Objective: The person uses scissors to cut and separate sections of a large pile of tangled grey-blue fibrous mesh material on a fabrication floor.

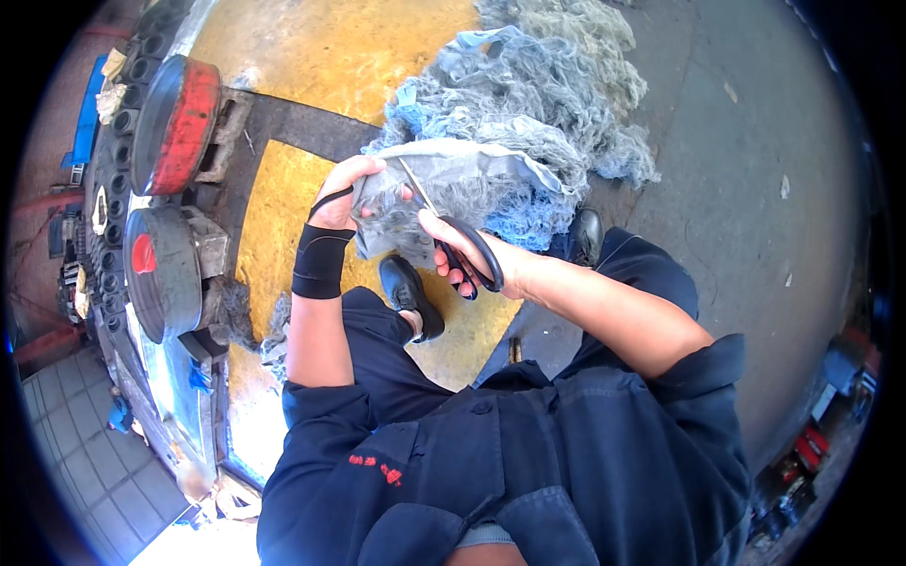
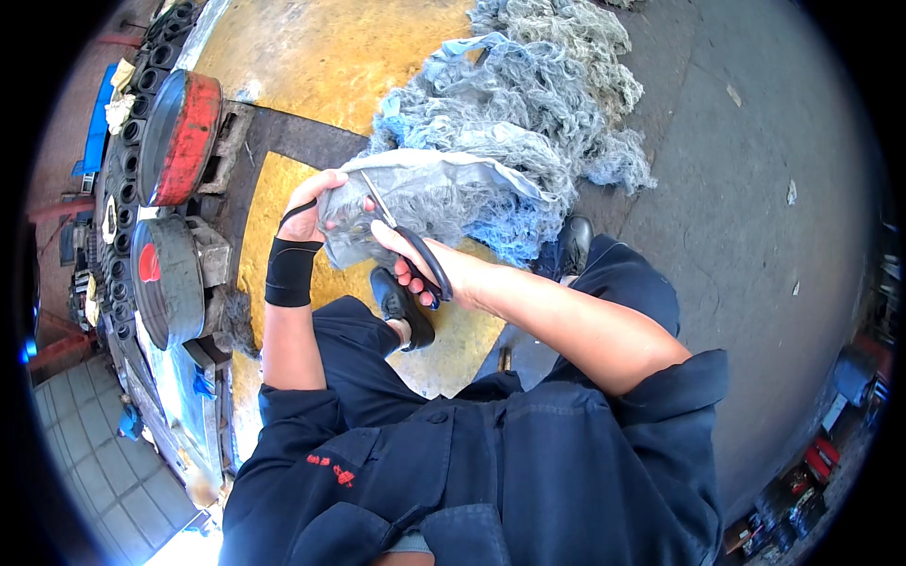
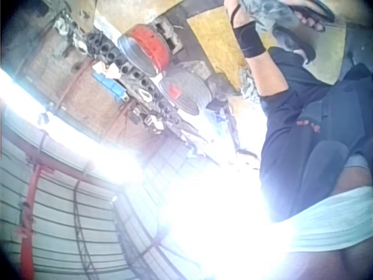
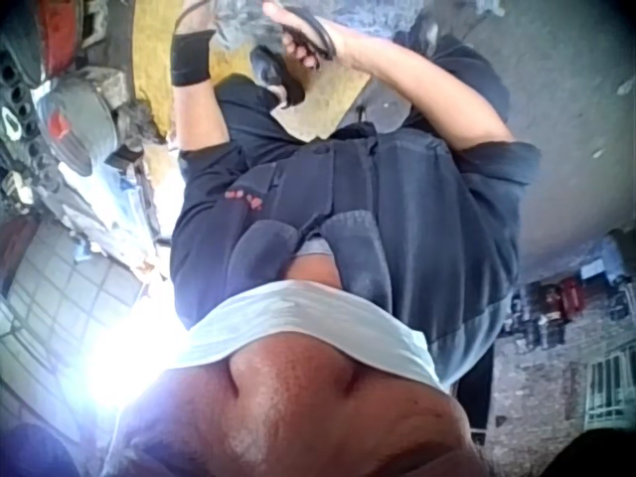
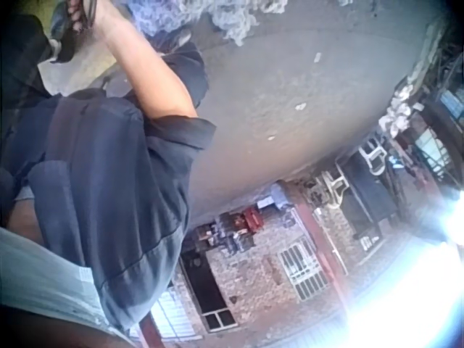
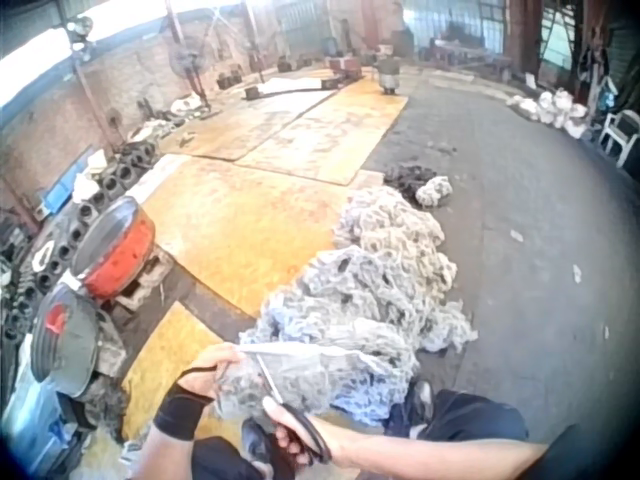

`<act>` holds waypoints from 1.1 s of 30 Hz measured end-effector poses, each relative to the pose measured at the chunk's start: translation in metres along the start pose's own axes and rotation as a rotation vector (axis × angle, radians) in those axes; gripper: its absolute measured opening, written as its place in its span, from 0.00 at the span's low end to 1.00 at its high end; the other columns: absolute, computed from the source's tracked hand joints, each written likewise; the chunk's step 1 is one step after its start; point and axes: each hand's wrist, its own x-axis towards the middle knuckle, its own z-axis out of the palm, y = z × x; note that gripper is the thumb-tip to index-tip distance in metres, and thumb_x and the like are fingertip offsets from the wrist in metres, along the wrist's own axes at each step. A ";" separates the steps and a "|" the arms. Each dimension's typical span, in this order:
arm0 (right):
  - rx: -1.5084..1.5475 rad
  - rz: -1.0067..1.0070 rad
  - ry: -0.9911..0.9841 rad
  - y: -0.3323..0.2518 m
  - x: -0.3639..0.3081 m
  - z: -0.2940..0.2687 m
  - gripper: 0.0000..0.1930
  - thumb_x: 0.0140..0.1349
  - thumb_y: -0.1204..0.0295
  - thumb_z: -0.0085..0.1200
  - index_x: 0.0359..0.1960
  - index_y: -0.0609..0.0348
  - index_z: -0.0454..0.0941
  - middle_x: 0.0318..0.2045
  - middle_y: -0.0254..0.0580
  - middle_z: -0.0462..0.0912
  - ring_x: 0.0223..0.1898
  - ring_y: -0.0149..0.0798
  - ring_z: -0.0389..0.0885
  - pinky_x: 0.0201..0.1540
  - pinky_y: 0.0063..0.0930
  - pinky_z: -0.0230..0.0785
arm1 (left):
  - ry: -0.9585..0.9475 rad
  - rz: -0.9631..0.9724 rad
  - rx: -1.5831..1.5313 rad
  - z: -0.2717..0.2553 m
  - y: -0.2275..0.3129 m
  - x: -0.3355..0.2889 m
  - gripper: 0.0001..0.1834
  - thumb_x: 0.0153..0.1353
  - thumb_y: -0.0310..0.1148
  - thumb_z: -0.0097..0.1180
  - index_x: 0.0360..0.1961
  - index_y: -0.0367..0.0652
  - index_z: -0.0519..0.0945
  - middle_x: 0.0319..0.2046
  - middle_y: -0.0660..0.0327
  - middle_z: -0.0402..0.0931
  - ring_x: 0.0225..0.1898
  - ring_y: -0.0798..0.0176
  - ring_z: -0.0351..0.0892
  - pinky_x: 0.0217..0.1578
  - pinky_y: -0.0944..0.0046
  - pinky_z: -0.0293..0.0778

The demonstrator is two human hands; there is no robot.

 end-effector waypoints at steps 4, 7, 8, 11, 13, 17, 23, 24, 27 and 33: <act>-0.057 -0.033 0.057 0.007 0.007 0.002 0.35 0.53 0.29 0.40 0.25 0.54 0.66 0.21 0.30 0.64 0.22 0.26 0.63 0.23 0.20 0.57 | 0.029 0.006 0.089 0.005 0.005 -0.004 0.14 0.61 0.40 0.52 0.34 0.39 0.77 0.24 0.60 0.80 0.19 0.76 0.74 0.12 0.78 0.58; -0.044 -0.063 0.042 0.007 0.010 0.004 0.34 0.54 0.31 0.40 0.26 0.53 0.66 0.20 0.29 0.63 0.22 0.25 0.63 0.22 0.19 0.57 | -0.033 0.009 0.031 0.012 0.006 -0.006 0.15 0.62 0.41 0.51 0.35 0.39 0.78 0.24 0.61 0.80 0.18 0.77 0.73 0.12 0.78 0.58; -0.009 -0.072 0.037 0.008 0.013 0.005 0.33 0.55 0.31 0.40 0.26 0.53 0.66 0.21 0.29 0.63 0.22 0.25 0.62 0.22 0.19 0.56 | -0.014 0.000 0.039 0.013 0.004 -0.006 0.16 0.63 0.41 0.50 0.37 0.38 0.78 0.25 0.60 0.80 0.18 0.76 0.74 0.11 0.79 0.58; 0.082 -0.085 0.023 0.009 0.017 0.005 0.32 0.55 0.32 0.41 0.26 0.51 0.66 0.20 0.27 0.62 0.21 0.24 0.61 0.20 0.18 0.54 | 0.024 -0.015 0.053 0.015 -0.002 -0.006 0.17 0.64 0.41 0.48 0.40 0.36 0.78 0.25 0.60 0.80 0.18 0.75 0.74 0.11 0.79 0.58; 0.120 -0.071 0.011 0.006 0.014 0.005 0.30 0.56 0.32 0.41 0.25 0.49 0.65 0.20 0.26 0.61 0.20 0.23 0.60 0.19 0.17 0.53 | 0.027 -0.010 0.047 0.018 0.001 -0.007 0.15 0.63 0.41 0.50 0.38 0.38 0.79 0.25 0.61 0.80 0.17 0.76 0.72 0.11 0.79 0.59; 0.204 -0.080 -0.021 -0.002 0.002 0.008 0.31 0.53 0.31 0.43 0.23 0.48 0.62 0.19 0.25 0.60 0.17 0.22 0.58 0.17 0.17 0.50 | -0.047 0.043 0.067 0.023 0.007 -0.010 0.16 0.64 0.41 0.48 0.39 0.39 0.79 0.25 0.62 0.80 0.17 0.77 0.72 0.12 0.79 0.59; 0.121 -0.026 -0.036 -0.010 -0.007 0.004 0.30 0.54 0.31 0.41 0.22 0.46 0.61 0.18 0.23 0.59 0.17 0.22 0.56 0.18 0.15 0.50 | 0.003 0.132 0.037 0.019 0.002 -0.005 0.14 0.63 0.38 0.52 0.39 0.37 0.78 0.26 0.61 0.80 0.20 0.75 0.75 0.18 0.78 0.67; 0.102 -0.029 -0.032 -0.011 -0.007 0.004 0.30 0.54 0.31 0.41 0.22 0.46 0.61 0.18 0.23 0.59 0.17 0.22 0.57 0.17 0.15 0.50 | 0.009 0.130 0.042 0.019 0.002 -0.006 0.13 0.63 0.38 0.52 0.38 0.37 0.78 0.26 0.61 0.80 0.20 0.75 0.76 0.19 0.77 0.67; 0.058 -0.043 -0.013 -0.009 -0.009 0.000 0.31 0.54 0.31 0.42 0.21 0.47 0.61 0.17 0.24 0.59 0.16 0.22 0.57 0.16 0.15 0.50 | -0.009 0.111 0.046 0.018 0.006 -0.008 0.11 0.63 0.36 0.52 0.36 0.37 0.77 0.28 0.60 0.80 0.23 0.72 0.77 0.23 0.75 0.71; 0.032 -0.054 0.005 -0.012 -0.015 0.001 0.31 0.54 0.31 0.42 0.21 0.48 0.61 0.16 0.25 0.61 0.14 0.22 0.58 0.14 0.15 0.50 | -0.066 0.169 -0.006 0.014 0.004 -0.007 0.08 0.63 0.33 0.53 0.34 0.38 0.75 0.30 0.61 0.79 0.29 0.72 0.77 0.32 0.72 0.73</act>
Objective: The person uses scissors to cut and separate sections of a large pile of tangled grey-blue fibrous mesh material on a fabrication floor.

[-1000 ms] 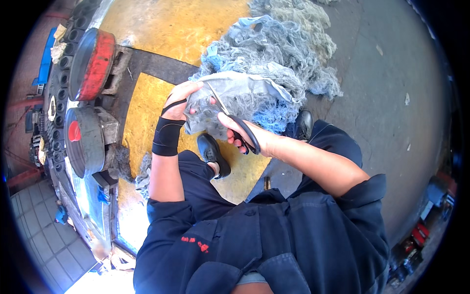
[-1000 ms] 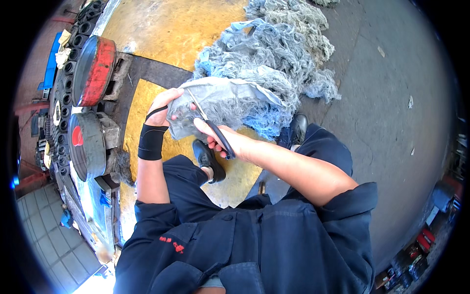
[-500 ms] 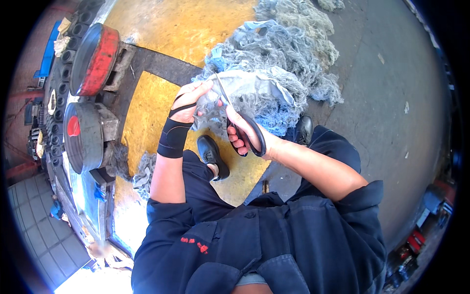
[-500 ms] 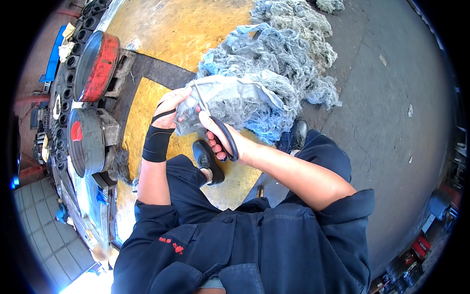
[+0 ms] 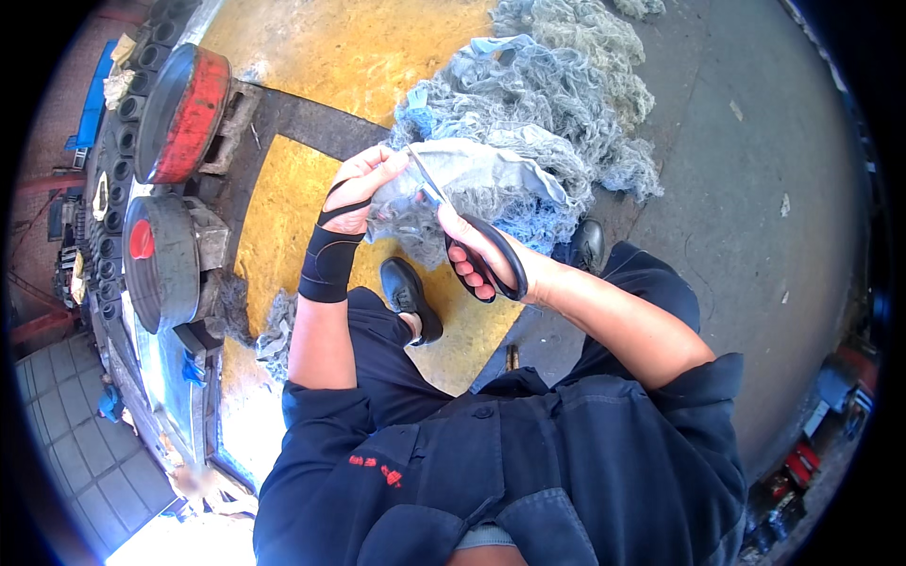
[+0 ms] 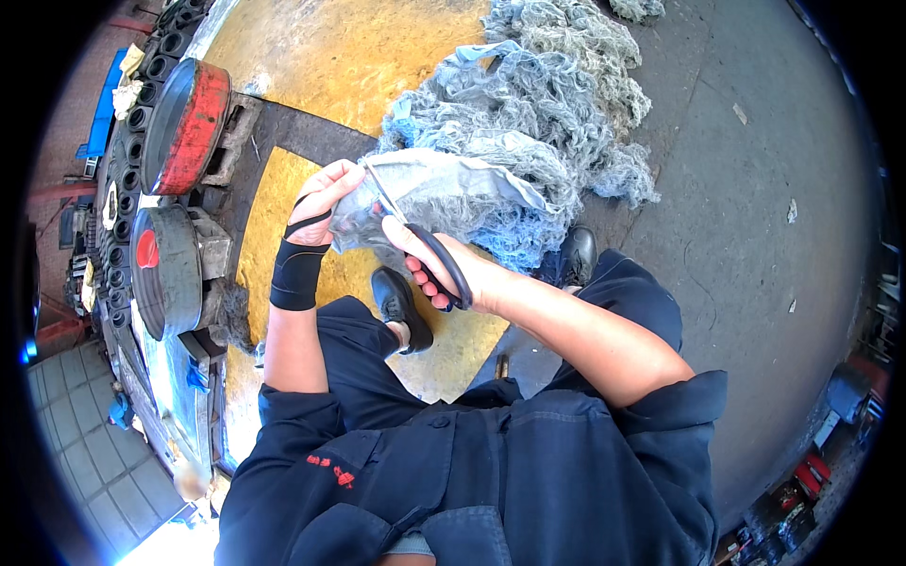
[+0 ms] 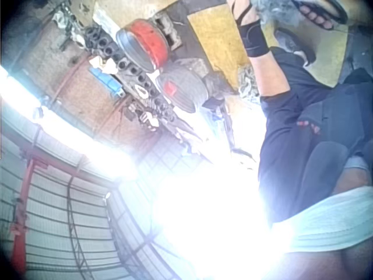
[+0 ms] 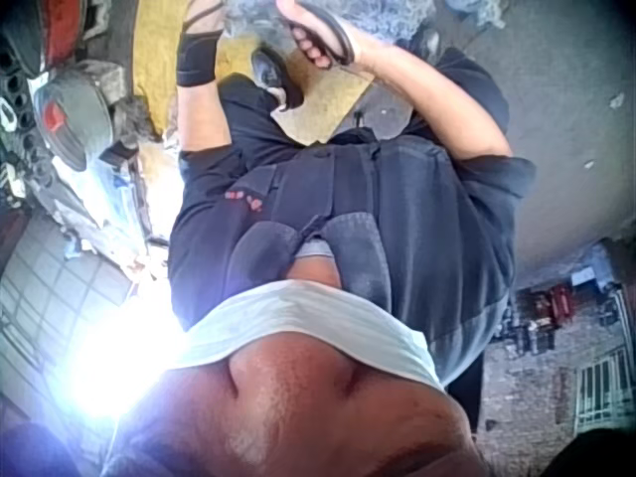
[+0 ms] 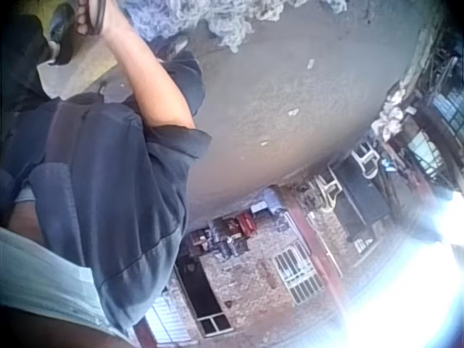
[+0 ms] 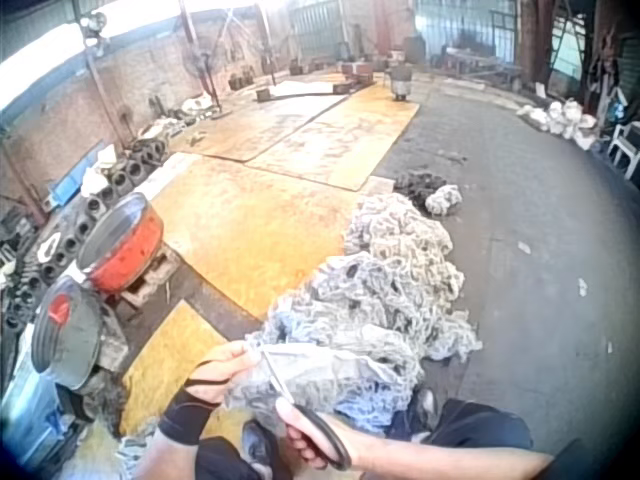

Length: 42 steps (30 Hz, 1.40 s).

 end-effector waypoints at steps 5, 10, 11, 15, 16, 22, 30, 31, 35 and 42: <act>-0.078 -0.009 0.014 0.004 0.000 -0.001 0.32 0.55 0.31 0.40 0.22 0.50 0.62 0.17 0.26 0.63 0.15 0.23 0.60 0.16 0.16 0.53 | 0.005 -0.025 -0.058 -0.006 -0.003 0.001 0.06 0.60 0.30 0.56 0.35 0.39 0.75 0.31 0.62 0.79 0.32 0.73 0.77 0.35 0.72 0.73; -0.068 -0.025 -0.021 0.003 -0.002 -0.001 0.32 0.56 0.31 0.36 0.25 0.50 0.63 0.18 0.27 0.63 0.18 0.24 0.62 0.20 0.17 0.57 | 0.070 0.025 0.120 0.000 0.000 -0.003 0.11 0.52 0.26 0.64 0.36 0.38 0.76 0.32 0.63 0.79 0.34 0.72 0.76 0.38 0.71 0.72; -0.081 -0.022 -0.019 0.002 -0.005 0.000 0.32 0.56 0.31 0.36 0.25 0.50 0.63 0.18 0.27 0.63 0.18 0.24 0.62 0.20 0.17 0.57 | 0.086 0.014 0.113 0.002 0.002 -0.004 0.12 0.50 0.26 0.65 0.36 0.38 0.77 0.32 0.64 0.79 0.33 0.72 0.76 0.39 0.71 0.71; -0.056 0.012 0.006 0.003 -0.005 0.000 0.32 0.55 0.30 0.38 0.22 0.49 0.61 0.16 0.26 0.62 0.16 0.23 0.61 0.17 0.16 0.54 | 0.074 0.010 0.118 0.000 0.005 -0.002 0.14 0.50 0.25 0.65 0.38 0.38 0.75 0.33 0.61 0.79 0.35 0.70 0.78 0.40 0.69 0.73; -0.044 0.027 0.009 0.002 -0.003 0.000 0.32 0.55 0.30 0.38 0.21 0.49 0.61 0.16 0.26 0.62 0.15 0.23 0.61 0.16 0.16 0.54 | 0.073 0.012 0.125 -0.002 0.005 -0.002 0.14 0.50 0.24 0.65 0.38 0.38 0.75 0.33 0.61 0.79 0.35 0.70 0.78 0.40 0.69 0.73; -0.084 -0.010 0.035 0.002 -0.004 -0.001 0.35 0.50 0.28 0.43 0.19 0.52 0.62 0.14 0.28 0.61 0.13 0.25 0.62 0.12 0.20 0.55 | 0.087 0.009 0.101 0.001 0.007 -0.005 0.14 0.47 0.24 0.66 0.36 0.38 0.77 0.32 0.63 0.79 0.34 0.71 0.77 0.39 0.71 0.72; -0.053 0.000 0.059 0.003 0.004 0.000 0.32 0.55 0.32 0.43 0.21 0.50 0.60 0.15 0.26 0.60 0.12 0.22 0.58 0.12 0.16 0.51 | 0.035 -0.045 0.210 -0.002 -0.001 -0.003 0.15 0.48 0.23 0.65 0.38 0.37 0.76 0.34 0.61 0.79 0.35 0.69 0.77 0.40 0.69 0.72; -0.044 0.000 0.061 0.003 0.005 -0.001 0.32 0.55 0.32 0.43 0.21 0.50 0.60 0.15 0.26 0.60 0.12 0.22 0.58 0.12 0.16 0.51 | 0.040 -0.032 0.218 0.002 -0.003 -0.003 0.16 0.48 0.23 0.65 0.39 0.37 0.76 0.34 0.61 0.79 0.35 0.69 0.77 0.40 0.69 0.72; -0.080 -0.005 0.093 0.000 0.001 0.000 0.32 0.55 0.32 0.43 0.20 0.51 0.60 0.14 0.26 0.59 0.12 0.22 0.58 0.11 0.17 0.51 | 0.018 -0.062 0.169 0.001 0.000 -0.003 0.15 0.49 0.24 0.65 0.39 0.37 0.76 0.34 0.62 0.79 0.35 0.70 0.77 0.40 0.69 0.71; -0.070 -0.029 0.096 -0.009 0.007 -0.007 0.33 0.53 0.31 0.43 0.19 0.50 0.60 0.14 0.26 0.59 0.11 0.22 0.58 0.10 0.17 0.51 | -0.004 0.012 0.071 0.000 -0.009 0.000 0.08 0.62 0.31 0.54 0.38 0.37 0.77 0.31 0.64 0.78 0.31 0.74 0.76 0.34 0.73 0.71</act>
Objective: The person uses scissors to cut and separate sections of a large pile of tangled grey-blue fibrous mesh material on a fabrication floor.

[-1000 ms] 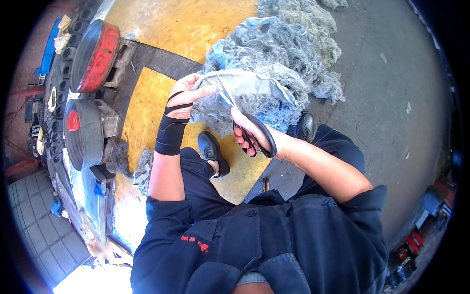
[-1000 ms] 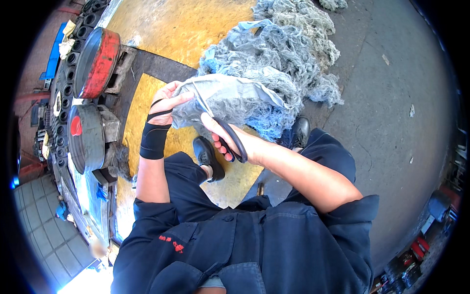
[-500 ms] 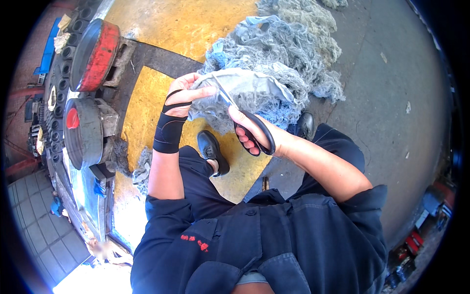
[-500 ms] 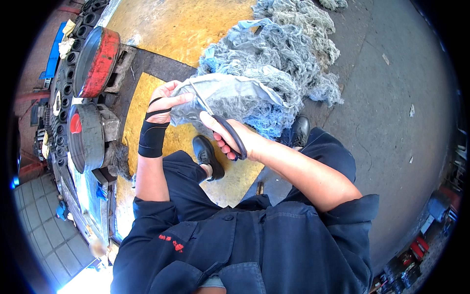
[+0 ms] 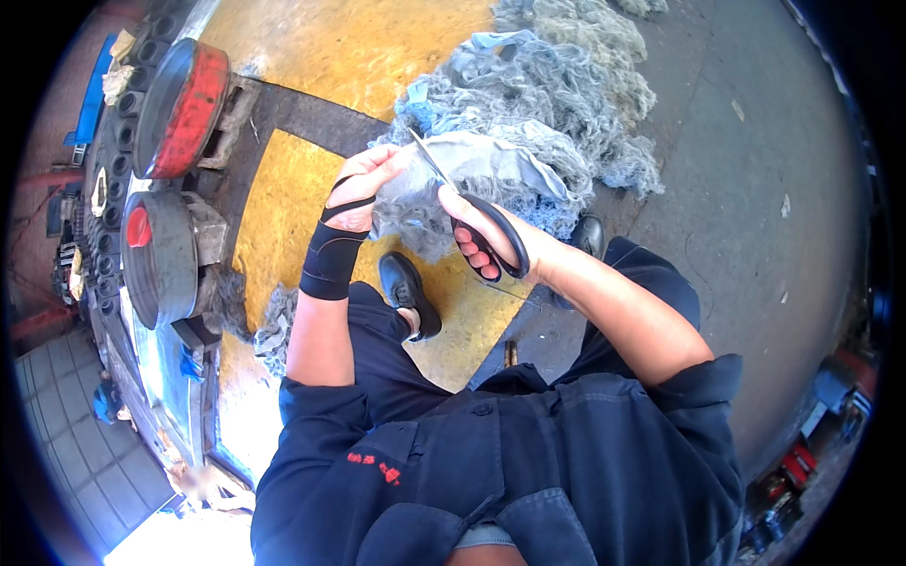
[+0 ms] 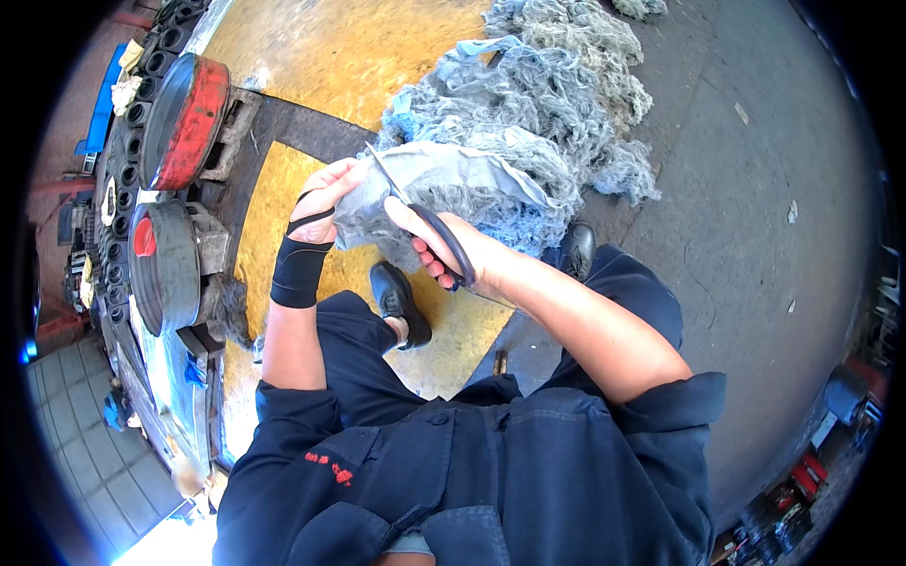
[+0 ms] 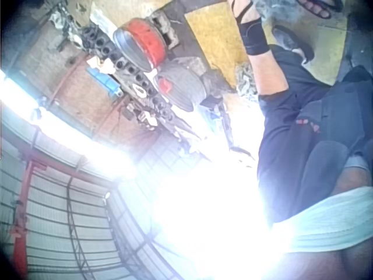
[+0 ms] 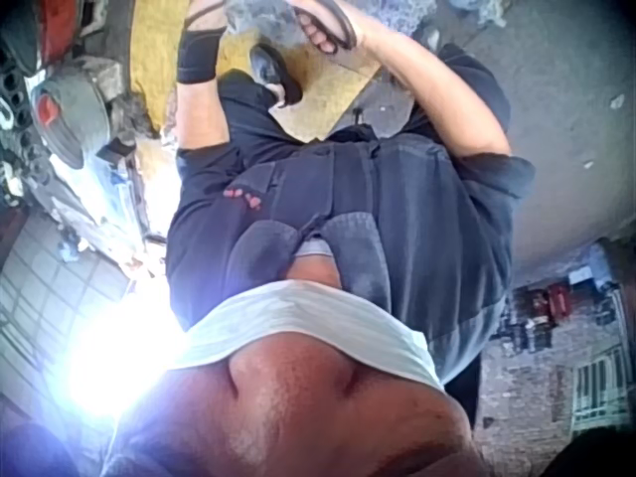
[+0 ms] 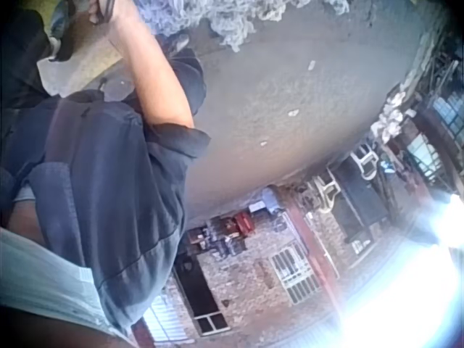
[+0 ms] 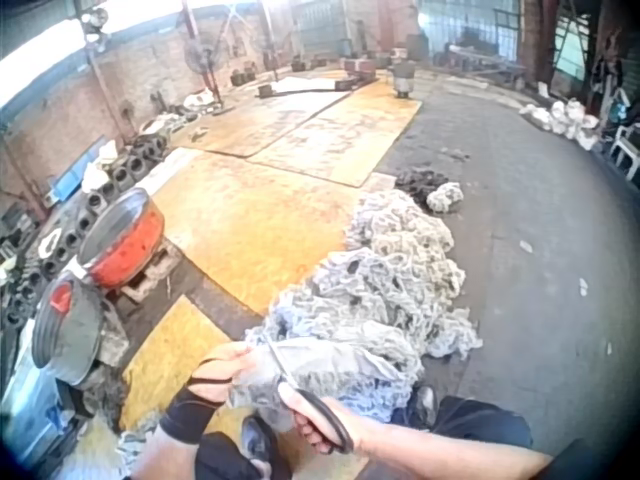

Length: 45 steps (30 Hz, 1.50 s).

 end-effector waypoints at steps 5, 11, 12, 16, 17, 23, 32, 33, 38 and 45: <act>-0.046 -0.004 -0.012 -0.001 0.006 -0.001 0.33 0.52 0.30 0.43 0.18 0.50 0.60 0.14 0.25 0.59 0.12 0.22 0.58 0.11 0.17 0.51 | -0.093 -0.025 0.107 -0.003 0.004 0.000 0.08 0.63 0.31 0.52 0.37 0.38 0.78 0.28 0.67 0.77 0.25 0.77 0.71 0.26 0.78 0.66; 0.042 -0.052 0.021 -0.012 0.000 -0.004 0.35 0.48 0.30 0.48 0.18 0.53 0.62 0.12 0.27 0.60 0.09 0.24 0.59 0.10 0.19 0.53 | -0.081 0.022 0.221 -0.006 0.001 -0.002 0.08 0.62 0.33 0.54 0.34 0.39 0.80 0.27 0.69 0.76 0.27 0.78 0.70 0.29 0.76 0.65; 0.082 -0.080 0.032 -0.016 0.001 -0.007 0.34 0.49 0.30 0.49 0.18 0.53 0.63 0.11 0.27 0.60 0.09 0.24 0.59 0.10 0.19 0.53 | -0.074 0.022 0.193 -0.007 -0.001 -0.003 0.08 0.62 0.33 0.54 0.33 0.39 0.80 0.27 0.70 0.76 0.27 0.78 0.70 0.29 0.77 0.65; -0.110 -0.200 0.458 -0.030 0.015 -0.037 0.30 0.49 0.37 0.56 0.22 0.56 0.70 0.16 0.30 0.69 0.13 0.25 0.66 0.15 0.19 0.60 | 0.038 0.023 0.053 -0.003 0.002 -0.004 0.08 0.64 0.35 0.51 0.35 0.42 0.77 0.27 0.69 0.76 0.27 0.78 0.73 0.30 0.76 0.68; -0.179 -0.260 0.503 -0.033 0.019 -0.045 0.30 0.47 0.39 0.60 0.23 0.58 0.71 0.17 0.33 0.72 0.16 0.27 0.69 0.18 0.21 0.63 | 0.040 0.045 -0.022 -0.005 0.005 -0.004 0.08 0.64 0.34 0.51 0.37 0.41 0.76 0.30 0.68 0.77 0.29 0.77 0.74 0.33 0.75 0.70; -0.556 -0.517 0.786 -0.037 0.033 -0.065 0.29 0.34 0.51 0.73 0.25 0.63 0.73 0.24 0.44 0.80 0.26 0.35 0.79 0.33 0.27 0.71 | 0.085 0.184 -0.048 -0.005 0.028 -0.018 0.19 0.53 0.20 0.55 0.48 0.36 0.73 0.40 0.61 0.77 0.40 0.69 0.76 0.44 0.68 0.71; -0.688 -0.429 0.442 -0.008 0.056 -0.057 0.27 0.29 0.49 0.75 0.14 0.55 0.71 0.13 0.35 0.75 0.18 0.32 0.75 0.26 0.25 0.68 | 0.122 0.458 0.142 0.027 0.132 -0.059 0.16 0.55 0.24 0.58 0.46 0.36 0.75 0.40 0.60 0.78 0.43 0.67 0.76 0.48 0.67 0.69; -0.706 -0.358 0.385 -0.002 0.058 -0.058 0.31 0.27 0.46 0.75 0.21 0.58 0.73 0.22 0.42 0.78 0.26 0.38 0.77 0.35 0.29 0.68 | 0.135 0.501 0.150 0.021 0.148 -0.062 0.16 0.56 0.25 0.57 0.47 0.36 0.74 0.40 0.60 0.78 0.43 0.66 0.76 0.48 0.66 0.69; -0.825 -0.303 0.432 0.031 0.077 -0.057 0.38 0.24 0.43 0.74 0.32 0.60 0.73 0.34 0.48 0.80 0.41 0.47 0.80 0.45 0.34 0.69 | 0.118 0.689 0.088 0.030 0.230 -0.085 0.12 0.63 0.30 0.52 0.46 0.35 0.74 0.42 0.57 0.76 0.45 0.62 0.76 0.51 0.62 0.70; -0.408 -0.337 0.162 0.026 0.091 -0.024 0.34 0.35 0.51 0.74 0.37 0.60 0.70 0.31 0.40 0.78 0.28 0.32 0.76 0.31 0.26 0.69 | 0.159 0.806 0.053 -0.011 0.351 -0.142 0.19 0.67 0.30 0.46 0.53 0.27 0.69 0.50 0.50 0.73 0.53 0.56 0.72 0.57 0.58 0.66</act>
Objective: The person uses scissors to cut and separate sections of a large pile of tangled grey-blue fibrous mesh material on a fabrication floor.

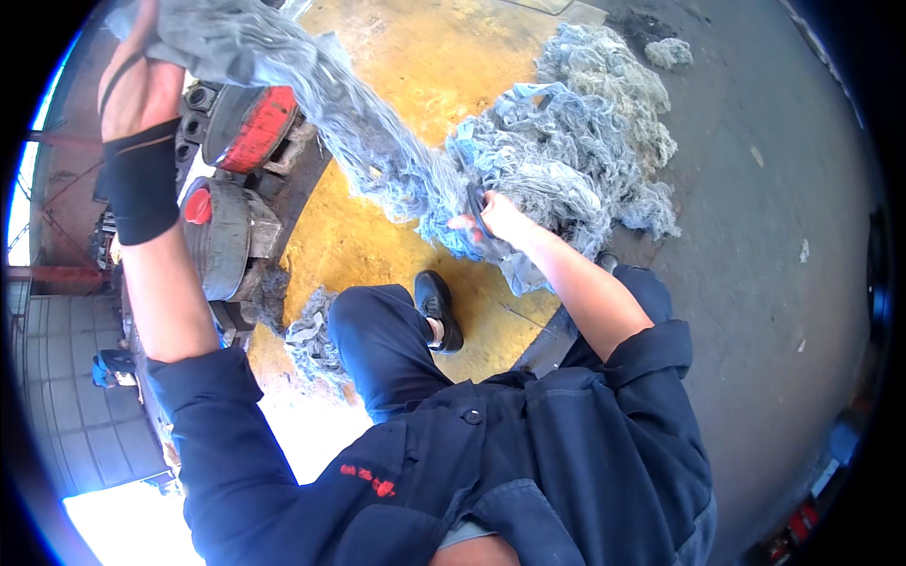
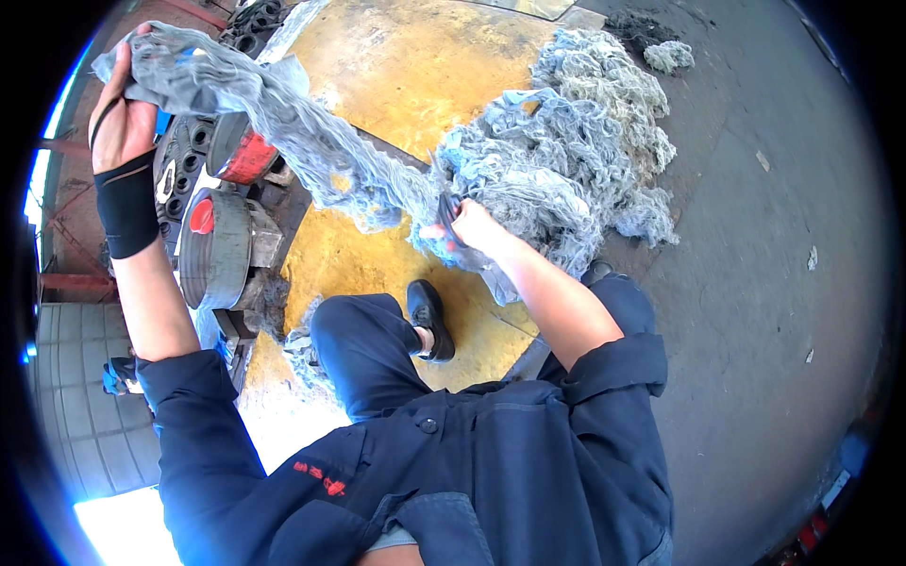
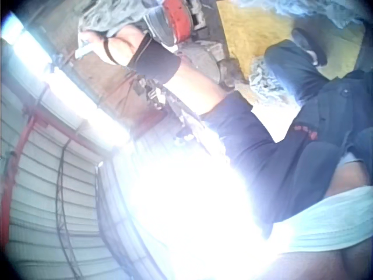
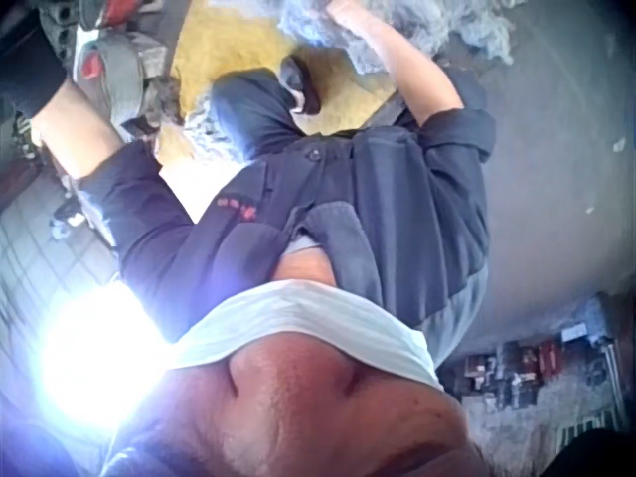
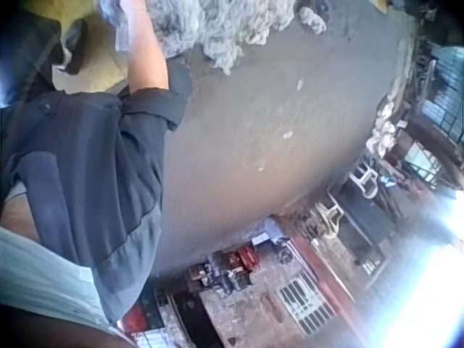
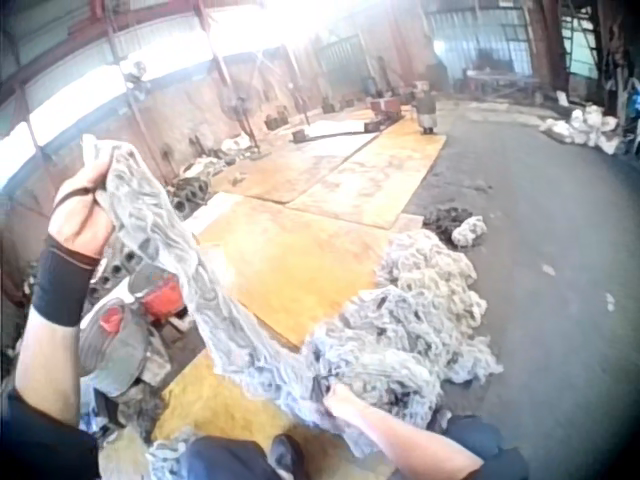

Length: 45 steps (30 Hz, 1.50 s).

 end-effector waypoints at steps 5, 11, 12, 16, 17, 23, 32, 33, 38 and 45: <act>0.522 -0.051 -0.413 -0.026 -0.029 0.020 0.24 0.51 0.54 0.65 0.39 0.59 0.73 0.26 0.41 0.78 0.16 0.26 0.70 0.16 0.17 0.56 | 0.260 0.115 0.315 -0.037 0.013 0.045 0.20 0.67 0.33 0.45 0.54 0.28 0.69 0.48 0.51 0.74 0.51 0.57 0.73 0.57 0.56 0.66; 0.819 0.036 -0.839 -0.018 -0.034 -0.032 0.27 0.59 0.46 0.52 0.34 0.65 0.72 0.15 0.34 0.70 0.08 0.19 0.55 0.13 0.17 0.48 | 0.699 -0.009 0.468 -0.205 0.056 0.016 0.17 0.67 0.37 0.44 0.41 0.29 0.76 0.35 0.55 0.78 0.36 0.59 0.77 0.43 0.62 0.74; 0.761 -0.023 -0.910 -0.041 -0.047 -0.032 0.23 0.57 0.50 0.57 0.31 0.61 0.71 0.14 0.33 0.68 0.08 0.20 0.55 0.13 0.16 0.46 | 0.767 0.028 0.477 -0.276 0.077 -0.009 0.16 0.67 0.35 0.45 0.39 0.29 0.76 0.34 0.55 0.78 0.34 0.60 0.77 0.41 0.62 0.74; 0.526 -0.155 -0.480 -0.053 -0.055 -0.076 0.14 0.51 0.63 0.64 0.25 0.54 0.69 0.14 0.24 0.63 0.10 0.21 0.56 0.12 0.16 0.44 | 1.028 0.048 0.698 -0.407 0.087 -0.104 0.12 0.66 0.34 0.46 0.32 0.36 0.76 0.27 0.59 0.75 0.29 0.62 0.75 0.32 0.63 0.73; 0.599 -0.131 -0.279 -0.042 -0.047 -0.085 0.13 0.51 0.66 0.64 0.24 0.54 0.69 0.15 0.22 0.62 0.10 0.20 0.56 0.11 0.16 0.45 | 1.104 0.039 0.711 -0.420 0.086 -0.127 0.12 0.66 0.34 0.46 0.32 0.35 0.76 0.27 0.59 0.75 0.28 0.63 0.75 0.31 0.63 0.72; 0.777 -0.049 0.815 0.027 0.001 -0.163 0.03 0.53 0.75 0.54 0.25 0.59 0.74 0.15 0.33 0.67 0.11 0.27 0.63 0.10 0.19 0.48 | 1.212 0.207 0.786 -0.479 0.119 -0.279 0.08 0.60 0.28 0.51 0.27 0.36 0.77 0.23 0.59 0.77 0.22 0.64 0.75 0.24 0.69 0.71; 0.217 -0.010 0.532 -0.007 0.003 -0.099 0.11 0.52 0.67 0.64 0.27 0.55 0.72 0.20 0.27 0.72 0.18 0.22 0.67 0.21 0.16 0.56 | 1.204 -0.353 1.091 -0.501 0.116 -0.453 0.16 0.58 0.37 0.44 0.28 0.37 0.81 0.29 0.54 0.81 0.30 0.57 0.79 0.35 0.64 0.73; 0.196 -0.042 0.547 -0.009 0.001 -0.101 0.11 0.52 0.67 0.64 0.27 0.55 0.73 0.20 0.27 0.72 0.18 0.22 0.66 0.20 0.16 0.56 | 1.201 -0.374 0.886 -0.510 0.090 -0.456 0.16 0.58 0.37 0.45 0.29 0.39 0.82 0.29 0.55 0.81 0.32 0.59 0.79 0.36 0.64 0.73; 0.049 -0.110 0.538 -0.042 -0.042 -0.107 0.12 0.51 0.65 0.65 0.28 0.55 0.73 0.20 0.25 0.70 0.18 0.21 0.65 0.20 0.16 0.55 | 0.669 -0.764 1.743 -0.534 -0.048 -0.473 0.12 0.56 0.36 0.52 0.35 0.40 0.80 0.29 0.53 0.80 0.30 0.51 0.79 0.34 0.55 0.75; -0.339 -0.223 0.583 -0.090 -0.053 -0.102 0.18 0.48 0.58 0.67 0.24 0.57 0.72 0.16 0.27 0.69 0.16 0.23 0.65 0.18 0.20 0.53 | 1.163 -1.116 0.798 -0.446 -0.203 -0.374 0.16 0.53 0.36 0.59 0.41 0.39 0.79 0.38 0.57 0.78 0.35 0.62 0.79 0.34 0.66 0.75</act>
